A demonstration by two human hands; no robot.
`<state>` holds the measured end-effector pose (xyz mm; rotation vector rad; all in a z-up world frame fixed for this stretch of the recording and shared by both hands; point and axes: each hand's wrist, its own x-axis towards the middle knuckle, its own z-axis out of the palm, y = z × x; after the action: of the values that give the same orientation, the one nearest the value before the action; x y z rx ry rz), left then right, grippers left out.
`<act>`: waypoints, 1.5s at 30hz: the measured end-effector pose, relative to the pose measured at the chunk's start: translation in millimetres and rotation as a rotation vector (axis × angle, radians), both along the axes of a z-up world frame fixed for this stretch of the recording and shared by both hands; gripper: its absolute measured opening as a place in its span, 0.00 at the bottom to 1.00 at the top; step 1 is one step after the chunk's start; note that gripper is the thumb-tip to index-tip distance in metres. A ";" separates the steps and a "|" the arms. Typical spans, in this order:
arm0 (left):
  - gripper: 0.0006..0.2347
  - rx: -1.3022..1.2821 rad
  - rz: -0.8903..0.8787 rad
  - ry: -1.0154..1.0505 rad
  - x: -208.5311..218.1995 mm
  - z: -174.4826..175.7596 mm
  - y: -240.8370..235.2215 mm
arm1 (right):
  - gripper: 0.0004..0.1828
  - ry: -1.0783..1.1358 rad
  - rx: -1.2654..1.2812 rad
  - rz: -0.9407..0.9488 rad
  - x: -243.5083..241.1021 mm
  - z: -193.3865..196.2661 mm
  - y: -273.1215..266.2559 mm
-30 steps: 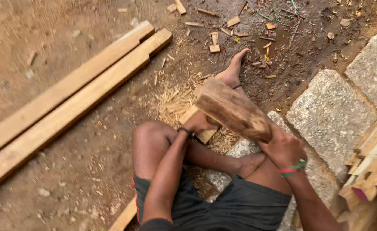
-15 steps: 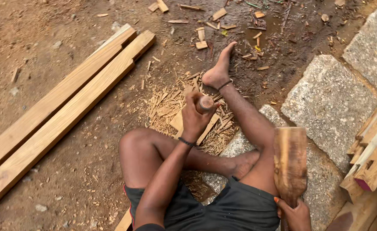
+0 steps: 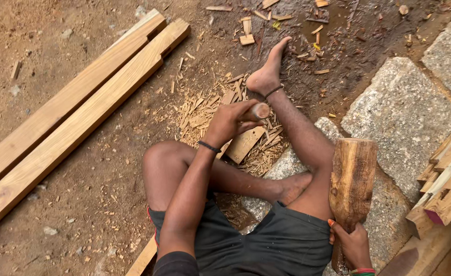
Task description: The person sits on the ground and uses a chisel and wooden mallet to carve a small piece of wood. They repeatedly strike the chisel to shape the wood, occasionally pausing to inspect the progress.
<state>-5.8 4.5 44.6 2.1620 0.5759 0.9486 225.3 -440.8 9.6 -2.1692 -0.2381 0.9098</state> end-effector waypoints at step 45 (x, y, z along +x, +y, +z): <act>0.11 -0.496 -0.138 -0.003 -8.1 -8.8 5.8 | 0.18 0.201 -0.026 0.058 15.5 15.4 -17.7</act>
<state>-13.9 10.3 35.9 1.7294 0.5811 0.6510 240.8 -458.4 25.0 -2.0853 -0.1922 1.1616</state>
